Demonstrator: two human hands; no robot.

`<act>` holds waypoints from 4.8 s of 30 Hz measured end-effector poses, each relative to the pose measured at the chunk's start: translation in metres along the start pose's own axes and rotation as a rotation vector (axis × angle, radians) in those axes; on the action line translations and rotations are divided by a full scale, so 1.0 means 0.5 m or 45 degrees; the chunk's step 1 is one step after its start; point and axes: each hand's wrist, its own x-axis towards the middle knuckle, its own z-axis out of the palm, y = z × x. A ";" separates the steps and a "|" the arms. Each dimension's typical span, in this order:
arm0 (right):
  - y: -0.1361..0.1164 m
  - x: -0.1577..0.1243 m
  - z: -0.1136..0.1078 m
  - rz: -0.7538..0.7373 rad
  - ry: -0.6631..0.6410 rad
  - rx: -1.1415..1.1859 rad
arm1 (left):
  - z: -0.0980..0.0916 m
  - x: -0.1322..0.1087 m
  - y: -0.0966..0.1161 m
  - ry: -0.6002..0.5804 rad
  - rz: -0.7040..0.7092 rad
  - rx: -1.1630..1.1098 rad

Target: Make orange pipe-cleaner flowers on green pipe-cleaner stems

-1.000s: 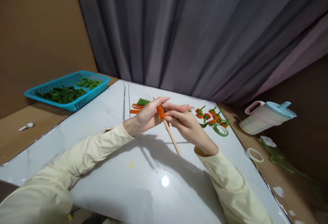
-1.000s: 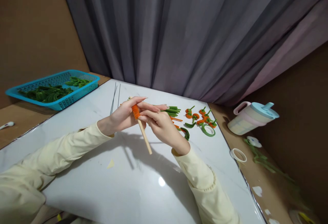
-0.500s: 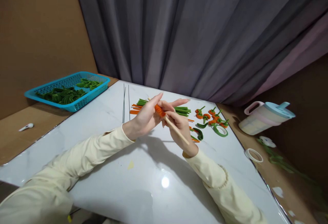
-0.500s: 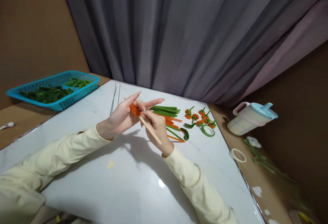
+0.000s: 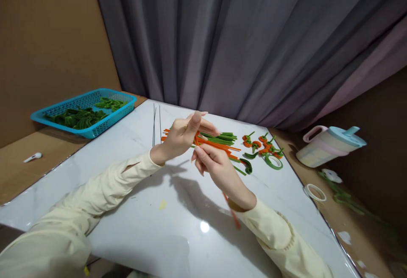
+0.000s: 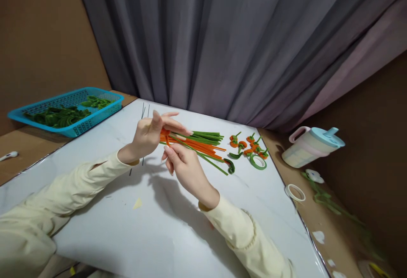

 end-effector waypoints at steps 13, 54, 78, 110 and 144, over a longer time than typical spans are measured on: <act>0.000 -0.001 -0.061 -0.966 0.441 -1.707 | -0.022 0.027 0.003 -0.328 -0.726 -0.226; 0.021 0.012 -0.001 0.361 -0.045 1.020 | 0.012 -0.002 -0.029 -0.267 -0.228 -0.208; 0.054 0.027 -0.087 -0.802 0.414 -1.230 | -0.043 0.040 -0.049 -0.568 -0.916 -0.930; 0.001 0.016 -0.074 0.007 -0.191 -0.331 | 0.002 -0.007 -0.045 -0.399 0.180 0.225; 0.078 -0.050 0.071 0.397 -0.175 1.302 | 0.050 -0.015 -0.012 -0.015 -0.255 -0.799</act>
